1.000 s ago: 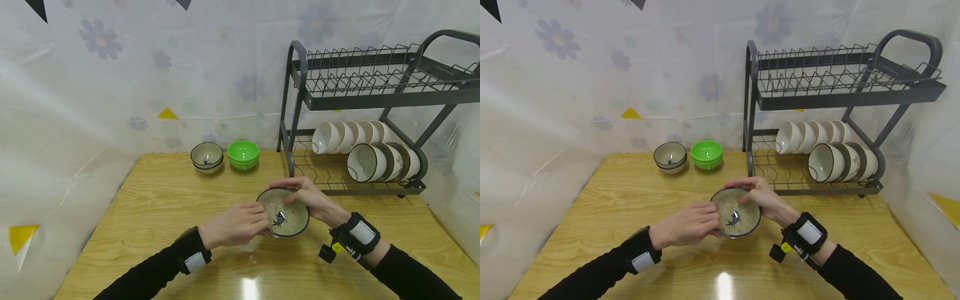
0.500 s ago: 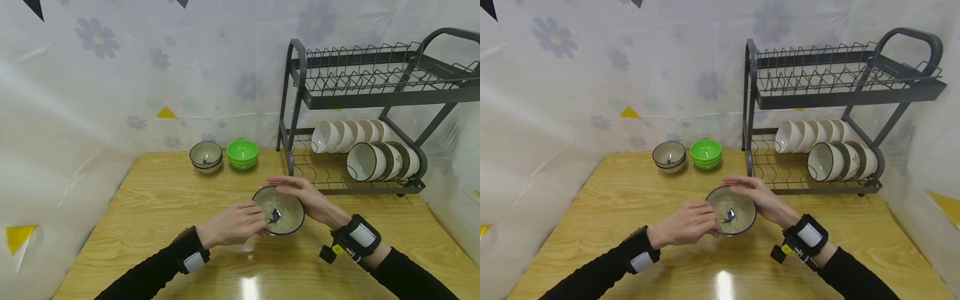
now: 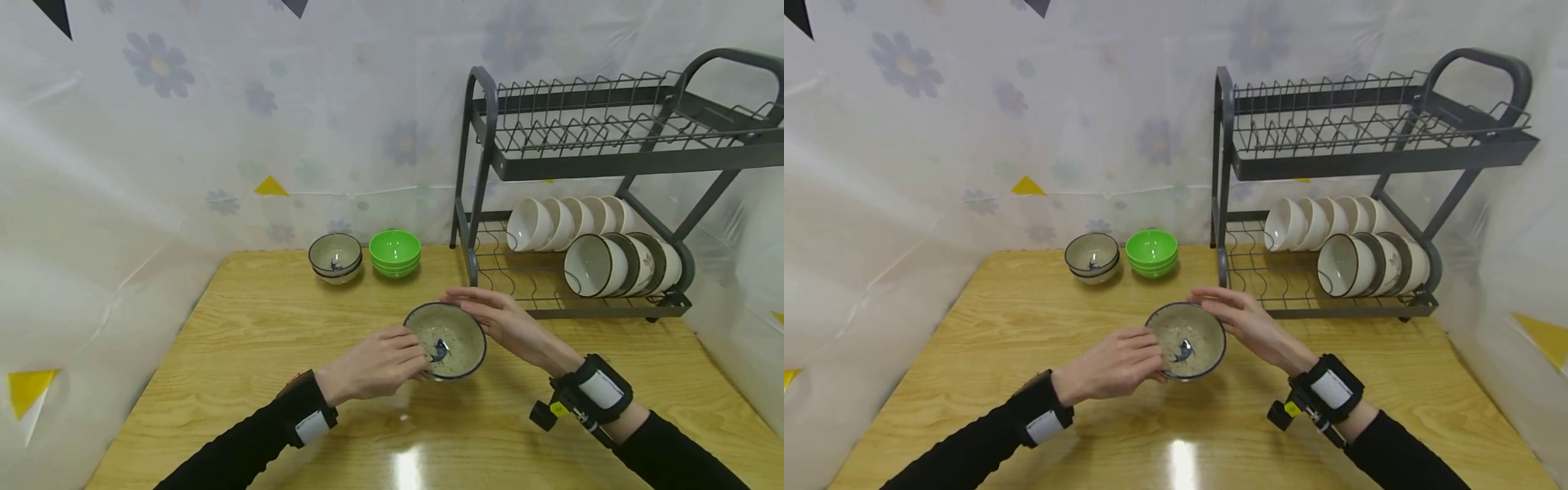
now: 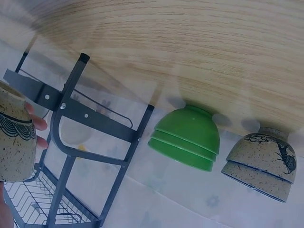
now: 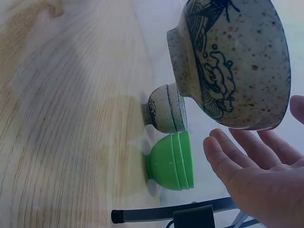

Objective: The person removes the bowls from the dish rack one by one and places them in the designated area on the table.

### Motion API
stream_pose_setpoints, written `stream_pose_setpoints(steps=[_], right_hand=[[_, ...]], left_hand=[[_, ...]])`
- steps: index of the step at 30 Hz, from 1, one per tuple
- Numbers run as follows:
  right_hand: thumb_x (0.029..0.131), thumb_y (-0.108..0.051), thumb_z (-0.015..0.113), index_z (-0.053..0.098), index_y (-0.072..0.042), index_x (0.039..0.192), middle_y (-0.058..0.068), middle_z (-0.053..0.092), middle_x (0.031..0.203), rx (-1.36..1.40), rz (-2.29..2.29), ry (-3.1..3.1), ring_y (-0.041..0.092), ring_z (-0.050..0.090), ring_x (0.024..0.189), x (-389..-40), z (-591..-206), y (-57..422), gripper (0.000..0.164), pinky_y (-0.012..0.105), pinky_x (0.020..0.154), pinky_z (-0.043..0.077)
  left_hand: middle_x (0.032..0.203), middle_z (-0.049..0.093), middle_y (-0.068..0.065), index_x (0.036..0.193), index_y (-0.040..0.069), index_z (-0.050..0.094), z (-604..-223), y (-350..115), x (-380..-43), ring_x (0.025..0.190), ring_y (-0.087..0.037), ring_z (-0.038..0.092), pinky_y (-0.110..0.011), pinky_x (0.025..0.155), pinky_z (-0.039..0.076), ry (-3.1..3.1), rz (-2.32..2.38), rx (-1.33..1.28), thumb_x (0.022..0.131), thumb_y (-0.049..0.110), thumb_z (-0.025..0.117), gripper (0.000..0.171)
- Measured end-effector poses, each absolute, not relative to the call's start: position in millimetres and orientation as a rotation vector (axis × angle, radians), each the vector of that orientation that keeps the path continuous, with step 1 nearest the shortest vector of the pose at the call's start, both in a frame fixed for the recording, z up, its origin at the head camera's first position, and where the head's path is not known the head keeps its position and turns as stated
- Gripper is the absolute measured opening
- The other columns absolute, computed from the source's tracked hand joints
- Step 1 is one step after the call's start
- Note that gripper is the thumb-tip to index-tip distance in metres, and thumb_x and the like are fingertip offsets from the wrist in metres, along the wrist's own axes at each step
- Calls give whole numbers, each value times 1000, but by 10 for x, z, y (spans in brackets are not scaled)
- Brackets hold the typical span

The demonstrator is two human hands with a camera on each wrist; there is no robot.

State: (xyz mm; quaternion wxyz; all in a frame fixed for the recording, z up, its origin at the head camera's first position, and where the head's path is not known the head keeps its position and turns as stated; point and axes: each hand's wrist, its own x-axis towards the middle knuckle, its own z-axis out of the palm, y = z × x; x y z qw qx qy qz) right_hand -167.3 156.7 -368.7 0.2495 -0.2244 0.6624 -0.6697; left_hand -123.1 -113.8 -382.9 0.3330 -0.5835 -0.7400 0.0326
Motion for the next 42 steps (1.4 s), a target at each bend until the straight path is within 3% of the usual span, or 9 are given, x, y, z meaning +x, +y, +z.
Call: stream_pose_setpoints(steps=[5, 14, 21, 42], right_hand=[[108, -25, 46, 30, 5, 155, 29, 29, 161, -624, -1820, 1797, -4, 53, 129, -1669, -3691, 1583, 58, 15, 106, 46], [108, -26, 48, 29, 3, 155, 26, 26, 164, -606, -1808, 1790, -5, 52, 130, -1667, -3700, 1614, 59, 15, 108, 46], [107, -24, 49, 28, 5, 155, 29, 22, 164, -621, -1818, 1775, -6, 52, 130, -1674, -3715, 1633, 60, 16, 109, 46], [107, -19, 50, 28, 9, 153, 32, 25, 161, -612, -1835, 1767, 0, 58, 126, -1661, -3748, 1663, 59, 28, 112, 48]], left_hand=[[90, 70, 10, 91, 19, 65, -3819, -1166, -1237, 91, -7, 66, -22, 92, 53, -1955, 82, -1503, 91, 37, 70, 19], [90, 72, 10, 91, 19, 64, -3826, -1217, -1237, 93, -7, 67, -24, 94, 54, -2043, 52, -1455, 85, 36, 77, 23], [90, 72, 9, 90, 19, 63, -3824, -1257, -1255, 92, -9, 67, -25, 94, 55, -2086, 23, -1452, 88, 34, 73, 18], [89, 72, 11, 89, 19, 64, -3831, -1350, -1308, 91, -7, 67, -25, 94, 56, -2093, 15, -1409, 91, 33, 68, 15]])
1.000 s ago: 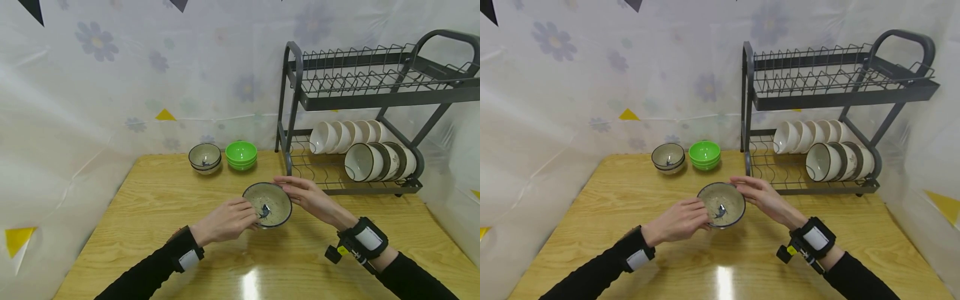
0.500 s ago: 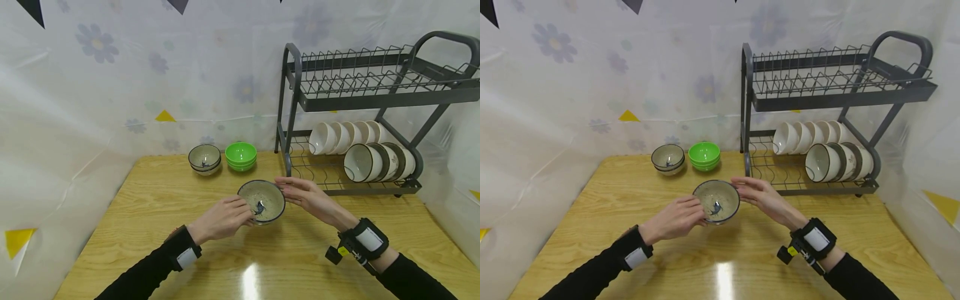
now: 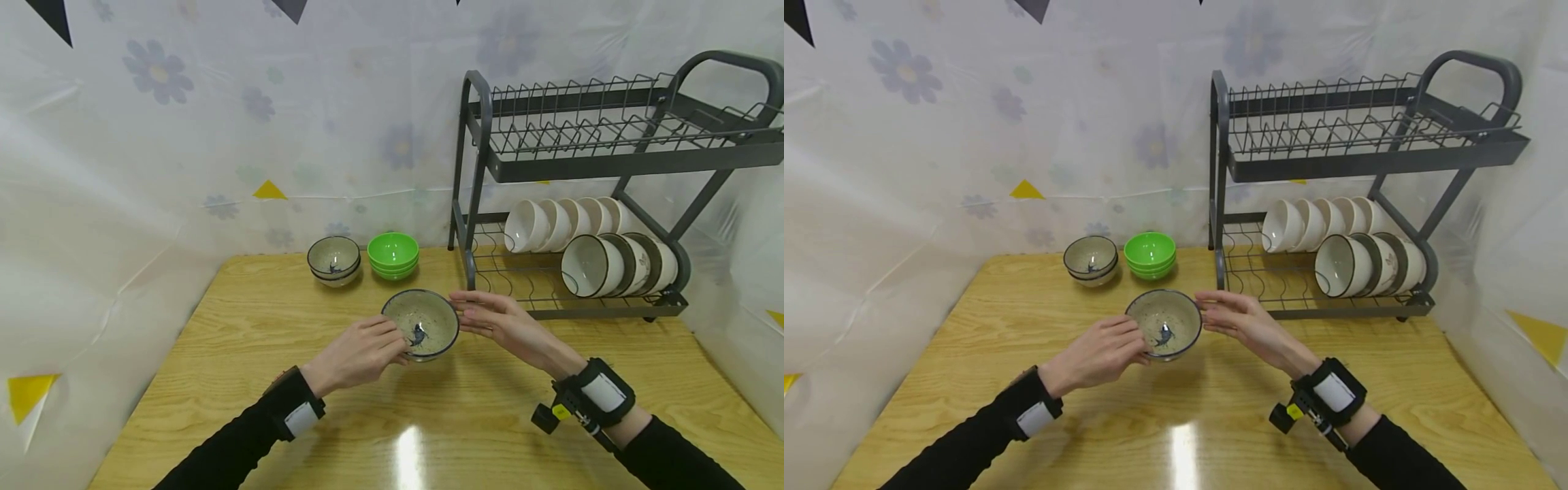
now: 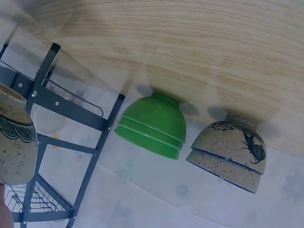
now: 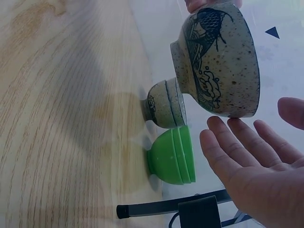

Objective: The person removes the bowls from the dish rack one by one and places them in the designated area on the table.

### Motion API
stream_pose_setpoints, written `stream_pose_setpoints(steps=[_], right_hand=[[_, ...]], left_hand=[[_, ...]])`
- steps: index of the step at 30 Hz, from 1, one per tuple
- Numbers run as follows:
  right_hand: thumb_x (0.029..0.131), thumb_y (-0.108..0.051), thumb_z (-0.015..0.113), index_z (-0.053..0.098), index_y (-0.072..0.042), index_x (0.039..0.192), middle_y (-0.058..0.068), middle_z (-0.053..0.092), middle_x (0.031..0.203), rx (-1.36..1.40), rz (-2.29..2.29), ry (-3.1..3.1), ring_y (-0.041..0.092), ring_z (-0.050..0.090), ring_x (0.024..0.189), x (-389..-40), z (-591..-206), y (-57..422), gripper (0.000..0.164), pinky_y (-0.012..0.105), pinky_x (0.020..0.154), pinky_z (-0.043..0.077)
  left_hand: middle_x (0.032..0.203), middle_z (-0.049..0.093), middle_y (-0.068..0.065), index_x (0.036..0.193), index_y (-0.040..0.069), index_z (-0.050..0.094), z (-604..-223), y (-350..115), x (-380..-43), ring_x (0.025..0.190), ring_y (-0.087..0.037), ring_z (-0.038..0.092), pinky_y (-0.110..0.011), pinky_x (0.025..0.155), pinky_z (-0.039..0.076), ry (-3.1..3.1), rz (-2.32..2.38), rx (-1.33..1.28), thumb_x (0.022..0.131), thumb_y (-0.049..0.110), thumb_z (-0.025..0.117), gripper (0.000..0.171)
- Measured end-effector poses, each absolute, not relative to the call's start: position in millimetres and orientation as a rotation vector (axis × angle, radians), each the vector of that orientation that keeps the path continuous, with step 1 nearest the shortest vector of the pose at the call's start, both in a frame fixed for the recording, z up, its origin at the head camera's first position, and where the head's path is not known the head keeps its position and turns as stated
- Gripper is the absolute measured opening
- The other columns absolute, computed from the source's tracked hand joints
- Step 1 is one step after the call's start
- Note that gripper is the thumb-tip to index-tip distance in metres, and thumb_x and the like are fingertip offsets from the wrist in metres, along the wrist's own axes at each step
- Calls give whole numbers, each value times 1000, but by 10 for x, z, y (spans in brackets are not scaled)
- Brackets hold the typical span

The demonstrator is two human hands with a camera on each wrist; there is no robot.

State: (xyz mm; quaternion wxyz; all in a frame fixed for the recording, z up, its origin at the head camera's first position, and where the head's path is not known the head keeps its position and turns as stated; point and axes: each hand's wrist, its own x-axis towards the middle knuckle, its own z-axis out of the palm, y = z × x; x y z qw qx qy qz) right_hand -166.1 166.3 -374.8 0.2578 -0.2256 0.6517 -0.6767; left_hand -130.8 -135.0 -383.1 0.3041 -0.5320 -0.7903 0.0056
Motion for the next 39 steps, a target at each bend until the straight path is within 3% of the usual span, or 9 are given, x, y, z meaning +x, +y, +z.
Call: stream_pose_setpoints(steps=[14, 24, 39], right_hand=[[106, -20, 51, 28, 8, 154, 31, 26, 161, -598, -1841, 1767, -1, 58, 126, -1655, -3753, 1645, 60, 20, 106, 50], [107, -18, 50, 28, 9, 153, 29, 33, 159, -606, -1849, 1764, 3, 61, 124, -1657, -3770, 1648, 58, 25, 109, 50], [107, -17, 49, 27, 12, 152, 29, 40, 155, -669, -1870, 1705, 14, 60, 131, -1664, -3808, 1648, 58, 30, 112, 48]], left_hand=[[91, 73, 11, 90, 19, 65, -3821, -1314, -1293, 91, -6, 67, -23, 94, 55, -2081, 31, -1426, 92, 34, 67, 14], [88, 70, 11, 89, 19, 65, -3787, -1355, -1325, 89, -8, 65, -25, 92, 55, -2035, 4, -1406, 87, 31, 73, 15], [85, 68, 5, 87, 14, 63, -3568, -1526, -1479, 87, -12, 65, -27, 86, 55, -2007, -22, -1312, 95, 28, 66, 16]])
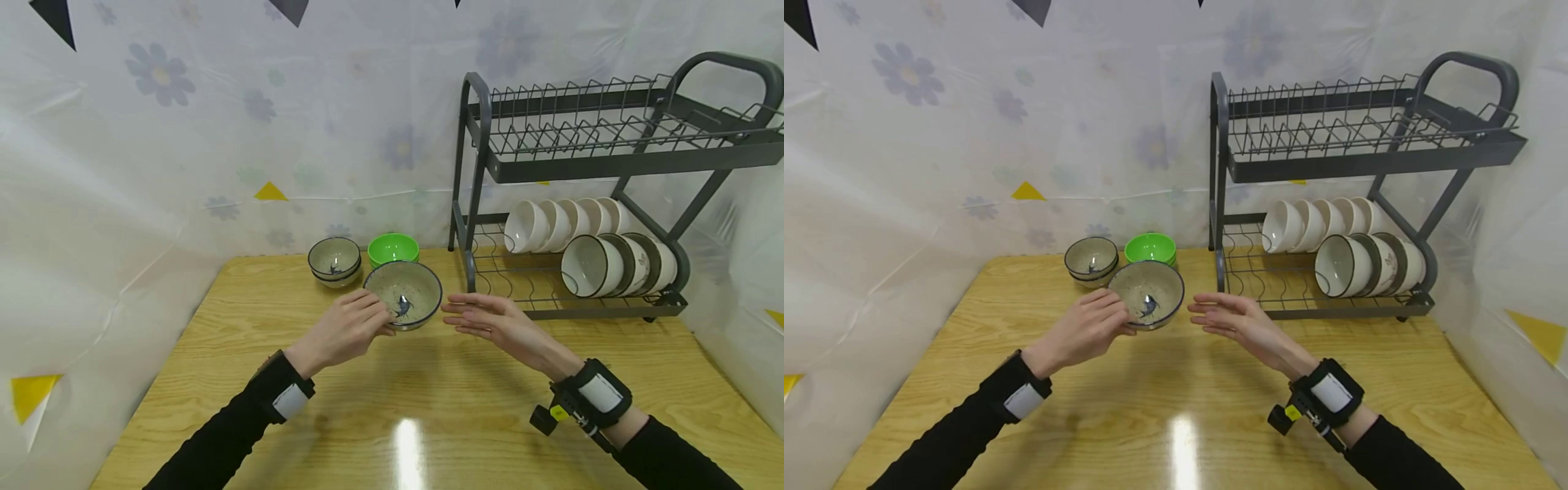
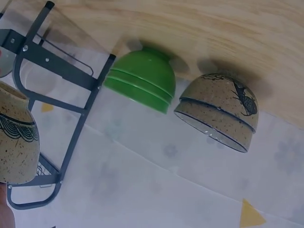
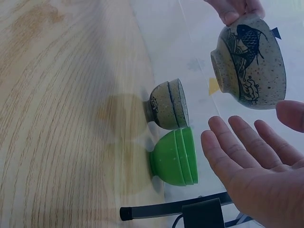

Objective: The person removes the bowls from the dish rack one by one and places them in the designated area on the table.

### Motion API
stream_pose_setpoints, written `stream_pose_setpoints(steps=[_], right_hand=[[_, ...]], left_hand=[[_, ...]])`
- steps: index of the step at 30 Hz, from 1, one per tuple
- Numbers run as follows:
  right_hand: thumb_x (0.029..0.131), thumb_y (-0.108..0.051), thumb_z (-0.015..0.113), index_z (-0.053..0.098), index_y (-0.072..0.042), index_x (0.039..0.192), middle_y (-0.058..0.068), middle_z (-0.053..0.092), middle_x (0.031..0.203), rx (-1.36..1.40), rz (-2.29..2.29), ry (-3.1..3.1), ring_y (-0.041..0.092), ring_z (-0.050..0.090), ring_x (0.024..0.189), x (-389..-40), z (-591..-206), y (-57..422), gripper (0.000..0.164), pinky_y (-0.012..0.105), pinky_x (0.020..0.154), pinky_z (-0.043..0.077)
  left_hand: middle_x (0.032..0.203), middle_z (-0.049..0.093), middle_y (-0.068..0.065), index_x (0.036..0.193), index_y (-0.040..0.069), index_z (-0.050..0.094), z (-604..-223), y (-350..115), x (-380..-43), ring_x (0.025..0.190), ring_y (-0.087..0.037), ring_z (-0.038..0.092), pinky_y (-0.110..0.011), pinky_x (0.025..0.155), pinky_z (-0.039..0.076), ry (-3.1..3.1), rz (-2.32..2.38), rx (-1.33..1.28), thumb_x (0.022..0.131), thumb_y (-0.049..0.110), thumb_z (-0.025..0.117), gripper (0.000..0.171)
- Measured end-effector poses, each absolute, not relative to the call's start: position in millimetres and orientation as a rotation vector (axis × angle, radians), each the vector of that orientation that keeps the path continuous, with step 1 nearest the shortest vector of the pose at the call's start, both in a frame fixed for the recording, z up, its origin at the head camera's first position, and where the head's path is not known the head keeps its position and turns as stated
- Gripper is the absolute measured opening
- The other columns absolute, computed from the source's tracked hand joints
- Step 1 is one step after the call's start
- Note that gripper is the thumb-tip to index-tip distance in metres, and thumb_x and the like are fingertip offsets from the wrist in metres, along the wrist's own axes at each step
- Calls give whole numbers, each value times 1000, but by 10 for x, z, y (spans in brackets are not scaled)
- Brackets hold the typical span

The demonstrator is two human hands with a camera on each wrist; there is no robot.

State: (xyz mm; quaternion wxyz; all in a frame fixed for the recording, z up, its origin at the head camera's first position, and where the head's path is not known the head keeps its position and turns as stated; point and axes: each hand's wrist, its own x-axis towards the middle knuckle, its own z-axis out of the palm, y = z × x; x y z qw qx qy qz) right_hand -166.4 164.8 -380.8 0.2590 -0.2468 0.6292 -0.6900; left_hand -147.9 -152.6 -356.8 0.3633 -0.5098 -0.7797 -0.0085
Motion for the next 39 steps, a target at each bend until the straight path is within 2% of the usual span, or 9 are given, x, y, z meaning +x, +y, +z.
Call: stream_pose_setpoints(steps=[5, 15, 20, 25, 28, 39], right_hand=[[107, -16, 48, 26, 12, 153, 31, 35, 156, -684, -1867, 1700, 13, 59, 132, -1672, -3812, 1657, 57, 29, 113, 48], [107, -15, 48, 29, 10, 153, 23, 43, 155, -696, -1881, 1689, 15, 59, 133, -1681, -3832, 1680, 55, 29, 113, 48], [107, -15, 48, 29, 10, 152, 22, 44, 155, -686, -1881, 1691, 15, 59, 132, -1683, -3841, 1687, 55, 30, 113, 47], [107, -14, 49, 30, 10, 152, 15, 50, 152, -685, -1891, 1682, 16, 59, 133, -1686, -3843, 1694, 54, 30, 113, 47], [107, -14, 49, 31, 9, 152, 12, 53, 150, -688, -1896, 1672, 17, 59, 133, -1686, -3841, 1699, 54, 30, 113, 48], [106, -14, 50, 33, 7, 152, 10, 55, 148, -687, -1906, 1672, 19, 59, 133, -1691, -3841, 1723, 53, 31, 113, 47]], left_hand=[[86, 69, 4, 90, 13, 63, -3551, -1579, -1539, 87, -14, 66, -29, 85, 55, -2037, -26, -1259, 93, 27, 70, 16], [84, 68, 0, 87, 11, 62, -3577, -1670, -1706, 82, -18, 65, -33, 83, 56, -2098, -21, -1161, 93, 25, 68, 17], [80, 65, -1, 86, 10, 59, -3592, -1705, -1792, 80, -18, 65, -34, 84, 57, -2110, -33, -1125, 91, 22, 71, 19], [79, 62, -2, 88, 9, 60, -3596, -1722, -1884, 81, -19, 65, -35, 85, 58, -2158, -32, -1070, 90, 20, 73, 17], [81, 64, -3, 90, 9, 62, -3611, -1741, -1956, 82, -20, 67, -36, 85, 58, -2181, -34, -1028, 91, 20, 72, 15], [87, 72, -11, 95, 2, 63, -3701, -1946, -2232, 85, -27, 69, -41, 84, 56, -2275, -102, -809, 91, 15, 74, 17]])
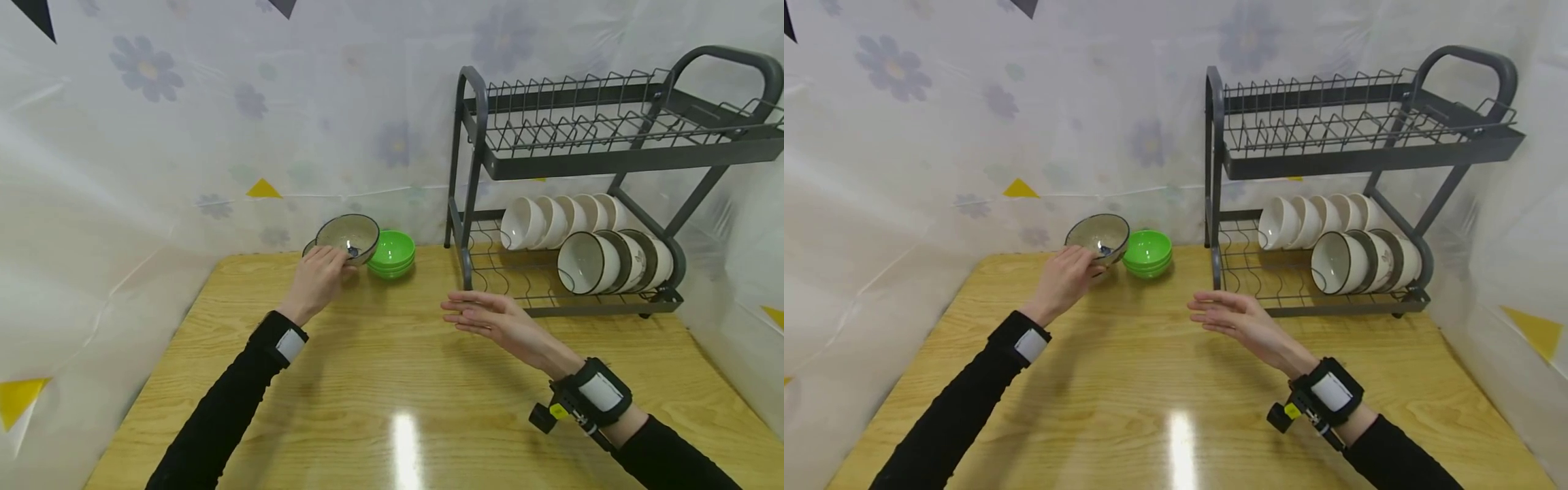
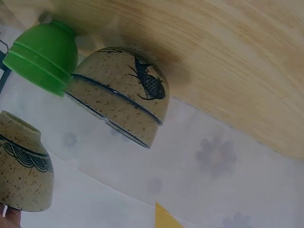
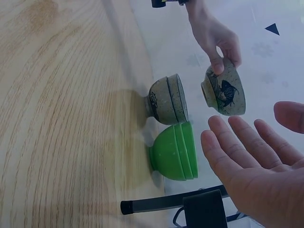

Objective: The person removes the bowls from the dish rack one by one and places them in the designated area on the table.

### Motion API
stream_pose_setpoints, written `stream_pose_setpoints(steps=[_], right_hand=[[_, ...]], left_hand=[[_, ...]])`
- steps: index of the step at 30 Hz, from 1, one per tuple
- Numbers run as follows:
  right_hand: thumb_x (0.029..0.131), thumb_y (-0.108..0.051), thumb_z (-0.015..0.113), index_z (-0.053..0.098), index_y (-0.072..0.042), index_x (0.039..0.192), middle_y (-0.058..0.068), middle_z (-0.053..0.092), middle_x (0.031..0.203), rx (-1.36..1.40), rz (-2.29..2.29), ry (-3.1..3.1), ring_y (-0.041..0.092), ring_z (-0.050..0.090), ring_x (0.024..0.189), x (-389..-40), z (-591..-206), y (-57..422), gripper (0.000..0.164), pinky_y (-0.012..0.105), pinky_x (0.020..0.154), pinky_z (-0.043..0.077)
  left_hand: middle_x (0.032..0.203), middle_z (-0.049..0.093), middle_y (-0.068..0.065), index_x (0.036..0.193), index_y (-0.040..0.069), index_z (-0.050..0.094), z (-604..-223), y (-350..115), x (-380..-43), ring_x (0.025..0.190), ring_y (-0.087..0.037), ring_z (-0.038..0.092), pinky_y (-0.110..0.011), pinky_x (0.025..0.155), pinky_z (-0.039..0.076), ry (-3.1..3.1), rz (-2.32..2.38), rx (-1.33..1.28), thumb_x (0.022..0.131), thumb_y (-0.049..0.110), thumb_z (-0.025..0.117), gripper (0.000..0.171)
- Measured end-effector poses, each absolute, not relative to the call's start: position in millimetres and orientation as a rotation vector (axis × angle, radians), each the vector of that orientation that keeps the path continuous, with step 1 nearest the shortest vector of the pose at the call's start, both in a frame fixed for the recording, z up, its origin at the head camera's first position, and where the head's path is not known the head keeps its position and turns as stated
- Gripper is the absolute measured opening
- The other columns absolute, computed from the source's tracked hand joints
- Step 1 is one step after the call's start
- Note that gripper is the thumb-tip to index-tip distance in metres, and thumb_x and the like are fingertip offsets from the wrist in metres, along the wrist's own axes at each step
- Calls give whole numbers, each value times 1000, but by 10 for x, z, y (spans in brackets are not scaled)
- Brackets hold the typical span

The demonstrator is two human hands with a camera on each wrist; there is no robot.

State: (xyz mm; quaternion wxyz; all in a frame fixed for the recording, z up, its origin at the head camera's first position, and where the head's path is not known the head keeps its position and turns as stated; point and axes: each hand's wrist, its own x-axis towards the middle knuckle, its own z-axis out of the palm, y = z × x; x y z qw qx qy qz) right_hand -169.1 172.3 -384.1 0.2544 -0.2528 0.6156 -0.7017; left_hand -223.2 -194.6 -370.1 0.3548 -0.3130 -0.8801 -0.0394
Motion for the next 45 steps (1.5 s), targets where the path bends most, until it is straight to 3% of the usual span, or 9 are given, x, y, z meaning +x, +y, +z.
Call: stream_pose_setpoints(steps=[9, 17, 20, 25, 29, 33, 38, 40, 45], right_hand=[[106, -16, 52, 32, 7, 153, 13, 53, 150, -648, -1898, 1707, 17, 60, 132, -1672, -3819, 1740, 56, 32, 113, 47], [105, -16, 53, 34, 4, 153, 13, 53, 150, -635, -1891, 1728, 16, 60, 131, -1662, -3812, 1756, 55, 32, 113, 47], [105, -15, 53, 35, 5, 152, 13, 53, 150, -635, -1889, 1740, 15, 61, 130, -1665, -3811, 1766, 55, 32, 113, 47], [105, -16, 53, 37, 7, 150, 11, 54, 149, -638, -1882, 1817, 14, 61, 130, -1677, -3784, 1825, 53, 29, 112, 48], [106, -18, 52, 40, 8, 148, 8, 57, 146, -671, -1857, 1951, 14, 61, 130, -1695, -3744, 1896, 51, 27, 109, 50], [106, -17, 52, 48, 5, 144, -2, 65, 138, -736, -1805, 2205, 7, 63, 125, -1712, -3687, 1986, 44, 20, 102, 52], [104, -13, 54, 57, 2, 137, -24, 65, 123, -748, -1781, 2561, -4, 62, 116, -1745, -3599, 2123, 36, 7, 94, 49], [103, -9, 56, 60, 2, 134, -17, 67, 122, -743, -1777, 2716, -7, 62, 112, -1768, -3575, 2180, 33, 5, 92, 49], [97, 1, 58, 66, 1, 127, 20, 70, 122, -710, -1661, 3146, -17, 54, 108, -1887, -3578, 2355, 31, -1, 94, 39]], left_hand=[[93, 74, -17, 98, 0, 63, -3801, -2156, -2401, 88, -34, 70, -48, 86, 57, -2470, -195, -590, 96, 6, 66, 7], [75, 71, -15, 90, 3, 65, -4006, -2246, -2491, 67, -34, 67, -44, 60, 56, -2544, -233, -485, 98, 18, 66, 17], [80, 73, -15, 93, 5, 66, -4077, -2237, -2514, 73, -34, 69, -45, 62, 58, -2612, -231, -448, 98, 16, 67, 12], [90, 76, -15, 99, 4, 69, -4071, -2135, -2528, 86, -34, 71, -48, 82, 59, -2690, -135, -427, 96, 12, 68, 8], [115, 73, -19, 120, 0, 66, -4093, -2050, -2485, 113, -36, 66, -49, 105, 52, -2674, -21, -435, 97, 20, 68, 31], [146, 54, -22, 143, -1, 51, -4149, -1976, -2353, 141, -37, 48, -51, 118, 41, -2695, -40, -449, 99, 27, 65, 54], [163, 33, -19, 152, 2, 40, -4174, -1866, -2203, 153, -35, 31, -52, 125, 30, -2753, -97, -488, 104, 30, 56, 58], [164, 31, -18, 152, 2, 40, -4175, -1829, -2159, 153, -34, 29, -52, 126, 28, -2749, -112, -517, 105, 29, 54, 56], [164, 32, -18, 150, 1, 43, -4193, -1773, -2076, 154, -35, 29, -51, 127, 27, -2724, -141, -589, 103, 26, 57, 55]])
